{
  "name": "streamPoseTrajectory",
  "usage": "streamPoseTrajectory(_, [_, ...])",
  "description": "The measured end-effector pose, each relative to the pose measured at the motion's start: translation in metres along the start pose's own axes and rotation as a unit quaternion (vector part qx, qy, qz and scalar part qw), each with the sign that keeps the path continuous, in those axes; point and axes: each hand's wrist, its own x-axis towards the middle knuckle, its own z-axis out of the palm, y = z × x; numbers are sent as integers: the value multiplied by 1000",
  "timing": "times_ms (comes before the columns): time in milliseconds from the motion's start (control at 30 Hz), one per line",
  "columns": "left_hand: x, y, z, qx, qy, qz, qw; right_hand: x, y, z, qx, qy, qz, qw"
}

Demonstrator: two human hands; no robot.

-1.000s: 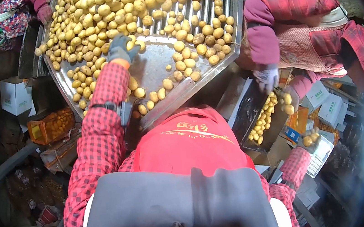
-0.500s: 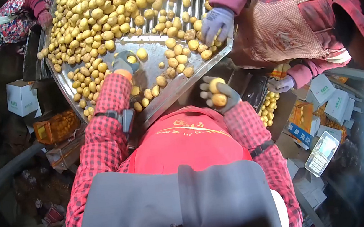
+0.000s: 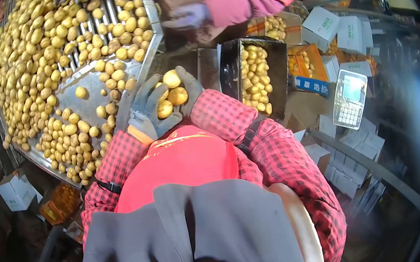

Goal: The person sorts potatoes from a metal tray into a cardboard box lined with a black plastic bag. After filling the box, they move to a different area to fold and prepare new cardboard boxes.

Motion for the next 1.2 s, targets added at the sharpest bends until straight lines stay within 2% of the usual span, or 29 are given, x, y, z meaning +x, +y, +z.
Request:
streamPoseTrajectory(67, [10, 6, 19, -31, -21, 19, 999, -13, -30, -38, -2, -15, -19, 1000])
streamPoseTrajectory(100, [13, 7, 31, -50, -37, 12, 998, -28, -39, -43, 37, -74, -34, 996])
streamPoseTrajectory(200, [24, 8, 48, -64, -66, 4, 996, -86, -78, -57, -71, 39, -144, 986])
streamPoseTrajectory(267, [22, -3, 53, -43, -121, -46, 991, -127, -98, -74, -65, 67, -212, 973])
streamPoseTrajectory(333, [16, -18, 56, -59, -130, -54, 988, -165, -122, -109, -91, 169, -253, 948])
streamPoseTrajectory(367, [14, -21, 53, -16, -139, -68, 988, -184, -136, -148, -76, 152, -260, 951])
streamPoseTrajectory(400, [10, -25, 49, 25, -146, -80, 986, -197, -138, -154, -33, 197, -278, 940])
streamPoseTrajectory(467, [3, -36, 42, 139, -146, -73, 977, -221, -139, -163, -31, 291, -274, 916])
streamPoseTrajectory(500, [4, -35, 39, 186, -142, -55, 971, -232, -139, -185, -21, 294, -276, 915])
streamPoseTrajectory(533, [3, -36, 32, 233, -137, -39, 962, -237, -134, -195, 8, 259, -287, 922])
streamPoseTrajectory(600, [-26, -69, 41, 249, -96, -134, 954, -241, -126, -200, 30, 288, -297, 910])
streamPoseTrajectory(633, [-34, -76, 43, 245, -99, -124, 956, -240, -123, -213, 19, 269, -321, 908])
streamPoseTrajectory(667, [-40, -82, 42, 296, -130, -137, 936, -235, -120, -225, 7, 249, -340, 907])
streamPoseTrajectory(700, [-43, -84, 42, 348, -161, -151, 911, -231, -118, -221, 33, 296, -335, 894])
streamPoseTrajectory(1000, [-52, -89, 45, 365, -150, -132, 910, -230, -92, -207, 152, 182, -337, 911])
streamPoseTrajectory(1133, [-53, -89, 43, 362, -154, -117, 912, -242, -77, -219, 156, 161, -335, 915])
streamPoseTrajectory(1200, [-51, -87, 42, 365, -187, -146, 900, -246, -67, -214, 176, 141, -370, 901])
